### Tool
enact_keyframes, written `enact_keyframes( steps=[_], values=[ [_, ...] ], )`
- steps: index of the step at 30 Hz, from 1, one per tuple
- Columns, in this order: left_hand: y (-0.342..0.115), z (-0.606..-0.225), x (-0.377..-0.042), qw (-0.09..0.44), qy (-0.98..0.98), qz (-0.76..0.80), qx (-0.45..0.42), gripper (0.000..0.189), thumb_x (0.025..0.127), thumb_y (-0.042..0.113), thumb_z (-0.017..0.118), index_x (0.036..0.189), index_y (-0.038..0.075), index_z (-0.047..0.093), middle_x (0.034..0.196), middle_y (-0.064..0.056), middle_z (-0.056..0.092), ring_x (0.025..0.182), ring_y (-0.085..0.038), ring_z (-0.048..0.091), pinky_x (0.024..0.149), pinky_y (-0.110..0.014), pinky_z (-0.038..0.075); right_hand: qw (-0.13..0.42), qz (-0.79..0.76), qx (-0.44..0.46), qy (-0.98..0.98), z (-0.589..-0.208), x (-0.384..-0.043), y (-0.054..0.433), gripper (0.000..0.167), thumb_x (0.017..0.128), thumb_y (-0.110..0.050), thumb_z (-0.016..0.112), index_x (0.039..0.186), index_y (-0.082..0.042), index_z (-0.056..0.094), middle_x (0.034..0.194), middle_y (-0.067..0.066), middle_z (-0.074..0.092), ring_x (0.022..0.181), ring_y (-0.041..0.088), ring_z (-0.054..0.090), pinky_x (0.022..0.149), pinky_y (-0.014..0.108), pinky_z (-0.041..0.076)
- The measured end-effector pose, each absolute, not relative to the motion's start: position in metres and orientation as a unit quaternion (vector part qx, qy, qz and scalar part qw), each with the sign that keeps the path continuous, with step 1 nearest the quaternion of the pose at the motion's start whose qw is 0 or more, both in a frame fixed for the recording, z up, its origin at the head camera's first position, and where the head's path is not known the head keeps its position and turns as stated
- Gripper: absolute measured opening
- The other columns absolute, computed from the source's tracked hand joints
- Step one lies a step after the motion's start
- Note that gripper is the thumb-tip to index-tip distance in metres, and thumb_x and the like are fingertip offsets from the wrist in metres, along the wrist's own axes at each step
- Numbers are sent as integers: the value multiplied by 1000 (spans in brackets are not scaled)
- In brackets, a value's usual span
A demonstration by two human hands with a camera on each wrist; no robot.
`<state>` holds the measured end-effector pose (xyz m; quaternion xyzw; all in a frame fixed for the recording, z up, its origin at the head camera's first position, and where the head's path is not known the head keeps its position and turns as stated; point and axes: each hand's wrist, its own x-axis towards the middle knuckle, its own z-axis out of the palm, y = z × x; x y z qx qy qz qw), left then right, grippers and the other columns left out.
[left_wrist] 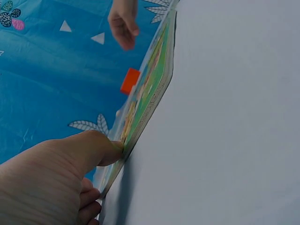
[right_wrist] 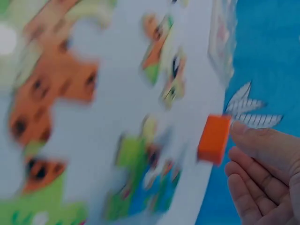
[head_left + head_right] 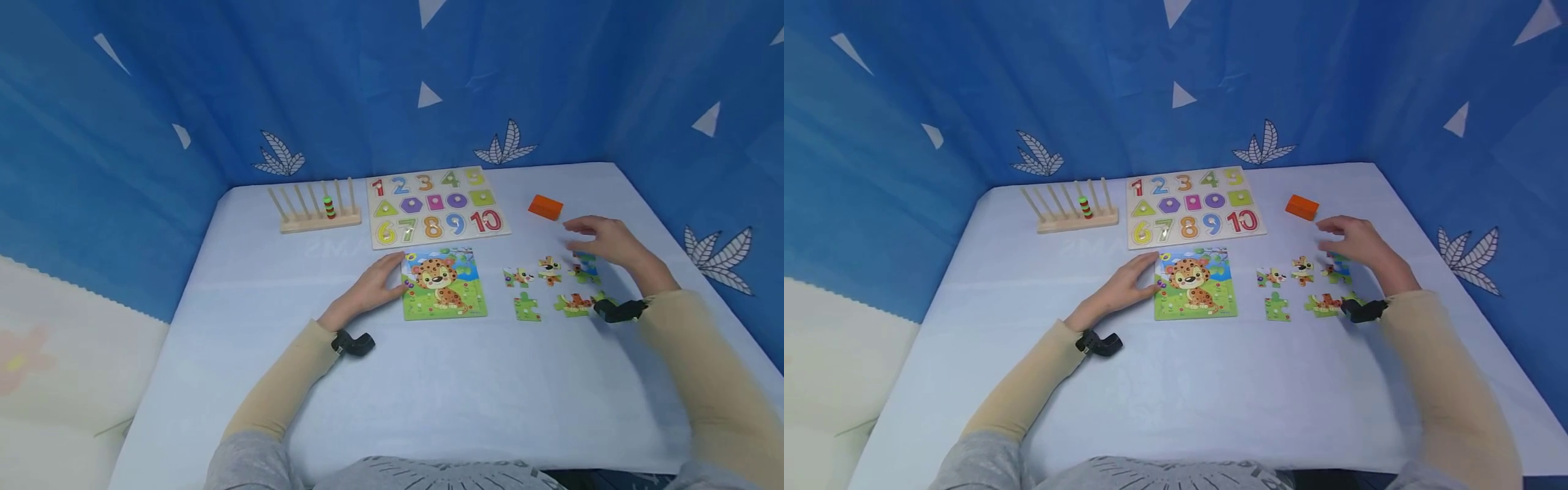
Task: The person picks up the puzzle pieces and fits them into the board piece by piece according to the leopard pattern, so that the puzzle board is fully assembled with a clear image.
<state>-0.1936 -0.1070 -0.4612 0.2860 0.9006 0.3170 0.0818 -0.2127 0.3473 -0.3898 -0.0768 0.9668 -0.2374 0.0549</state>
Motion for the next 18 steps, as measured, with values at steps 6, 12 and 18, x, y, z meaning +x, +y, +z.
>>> enact_keyframes(
  steps=[6,12,18],
  values=[
    [-109,-462,-193,79,901,317,284,73,89,27,64,146,0,29,149,-16,30,137,-29,26,114,-38,20,86,-249,-46,964,-405,-205,380,57,89,-21,65,133,9,44,133,33,42,121,50,37,95,63,35],
    [-108,-462,-193,80,899,322,286,72,89,26,64,146,-1,29,149,-16,30,137,-29,26,114,-38,20,111,-228,-34,967,-410,-201,390,56,90,-16,62,134,12,41,134,38,37,122,52,33,98,64,32],
    [-107,-460,-192,80,899,322,286,72,88,26,64,145,-1,30,149,-16,31,137,-29,26,114,-38,20,103,-225,-38,968,-416,-198,396,54,90,-14,63,133,12,42,132,38,38,121,53,33,96,64,32]
  ],
)
